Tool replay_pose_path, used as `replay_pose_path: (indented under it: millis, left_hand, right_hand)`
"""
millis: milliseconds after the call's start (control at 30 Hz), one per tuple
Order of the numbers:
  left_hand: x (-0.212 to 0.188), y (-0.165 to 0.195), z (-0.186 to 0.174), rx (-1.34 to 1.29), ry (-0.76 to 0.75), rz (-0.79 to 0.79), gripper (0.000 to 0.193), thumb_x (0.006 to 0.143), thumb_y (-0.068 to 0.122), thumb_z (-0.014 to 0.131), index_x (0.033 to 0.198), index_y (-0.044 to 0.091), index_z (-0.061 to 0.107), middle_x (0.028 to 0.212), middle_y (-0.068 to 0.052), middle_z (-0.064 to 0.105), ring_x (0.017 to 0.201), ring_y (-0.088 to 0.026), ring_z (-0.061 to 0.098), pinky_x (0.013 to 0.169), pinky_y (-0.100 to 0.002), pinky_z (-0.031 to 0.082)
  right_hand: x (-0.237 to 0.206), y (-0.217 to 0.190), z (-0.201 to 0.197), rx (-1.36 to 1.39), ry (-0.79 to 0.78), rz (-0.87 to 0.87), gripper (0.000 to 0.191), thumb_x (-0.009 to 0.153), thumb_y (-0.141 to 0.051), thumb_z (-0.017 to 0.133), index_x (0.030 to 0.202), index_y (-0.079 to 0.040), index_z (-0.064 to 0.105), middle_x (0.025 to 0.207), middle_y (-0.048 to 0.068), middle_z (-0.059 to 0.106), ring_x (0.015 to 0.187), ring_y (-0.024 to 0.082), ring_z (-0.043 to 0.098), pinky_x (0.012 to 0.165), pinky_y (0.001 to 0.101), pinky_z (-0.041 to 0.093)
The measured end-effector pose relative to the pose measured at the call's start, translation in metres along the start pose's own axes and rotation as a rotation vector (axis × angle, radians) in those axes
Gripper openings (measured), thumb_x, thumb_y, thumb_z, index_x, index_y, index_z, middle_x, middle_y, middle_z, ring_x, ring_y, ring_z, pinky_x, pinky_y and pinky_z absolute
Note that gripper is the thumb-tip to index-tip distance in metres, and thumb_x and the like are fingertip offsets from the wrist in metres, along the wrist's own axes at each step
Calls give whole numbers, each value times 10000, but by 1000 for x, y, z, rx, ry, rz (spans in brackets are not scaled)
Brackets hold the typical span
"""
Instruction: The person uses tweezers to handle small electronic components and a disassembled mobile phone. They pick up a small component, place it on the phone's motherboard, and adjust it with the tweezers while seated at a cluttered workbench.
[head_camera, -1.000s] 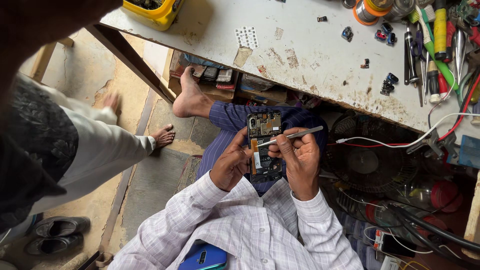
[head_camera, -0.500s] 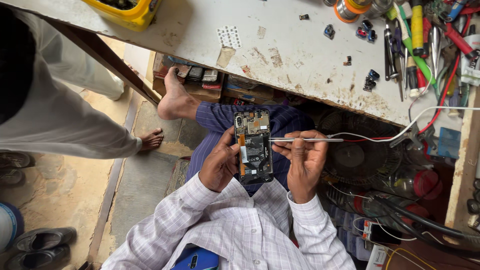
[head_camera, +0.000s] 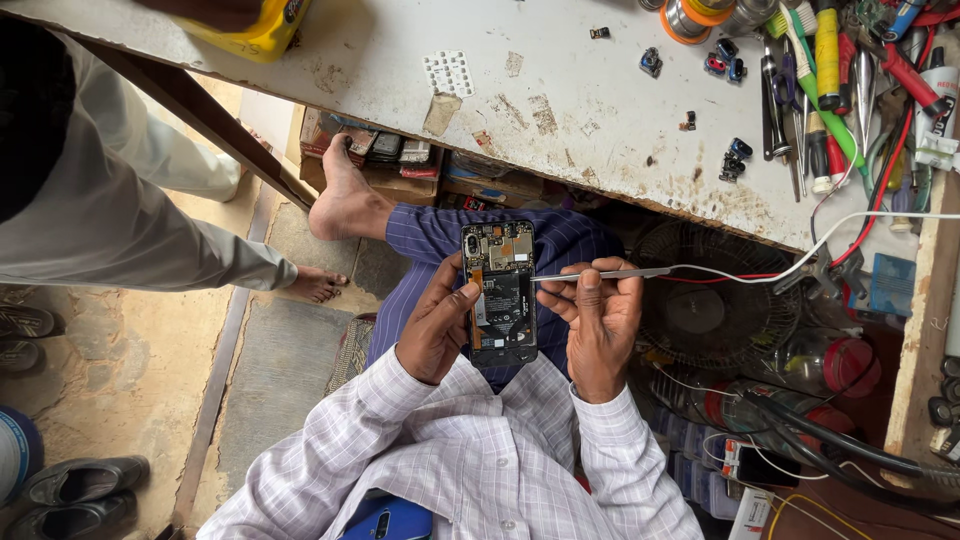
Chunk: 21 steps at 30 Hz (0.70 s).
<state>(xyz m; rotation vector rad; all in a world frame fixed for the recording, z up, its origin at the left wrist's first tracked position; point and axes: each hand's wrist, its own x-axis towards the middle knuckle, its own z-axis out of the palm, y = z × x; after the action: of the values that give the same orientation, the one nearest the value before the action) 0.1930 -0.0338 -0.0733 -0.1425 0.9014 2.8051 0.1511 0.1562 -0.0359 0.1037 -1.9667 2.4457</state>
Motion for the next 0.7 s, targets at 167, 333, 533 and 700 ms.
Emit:
replay_pose_path:
  millis: [167, 333, 533, 700]
  left_hand:
    - [1, -2, 2, 20, 7, 7, 545, 1030, 186, 526, 1523, 34, 351, 1350, -150, 621, 1193, -201, 669, 975, -386, 604]
    - [0, -1, 2, -7, 0, -2, 533, 1023, 170, 528, 1509, 52, 346, 1338, -150, 621, 1162, -210, 684, 936, -404, 622]
    - [0, 0, 2, -17, -11, -9, 543, 1019, 172, 540, 1511, 61, 339, 1331, -158, 621, 1143, -222, 690, 931, -410, 623]
    - [0, 1, 2, 8, 1, -22, 564, 1018, 185, 534, 1525, 50, 329, 1349, -153, 613, 1172, -216, 680, 953, -397, 619]
  right_hand:
    - [0, 2, -2, -35, -10, 8, 238, 1092, -203, 551, 1248, -53, 451, 1046, 128, 654, 936, 216, 740, 803, 369, 678]
    - [-2, 4, -2, -5, 11, 10, 235, 1096, -217, 548, 1237, -57, 449, 1058, 127, 649, 944, 221, 741, 806, 374, 679]
    - [-2, 4, -3, -3, 5, 17, 234, 1096, -222, 533, 1253, -73, 444, 1078, 120, 641, 964, 219, 733, 811, 371, 674]
    - [-2, 4, -4, 36, 17, 44, 221, 1098, -209, 532, 1252, -72, 454, 1078, 120, 643, 964, 221, 734, 799, 365, 670]
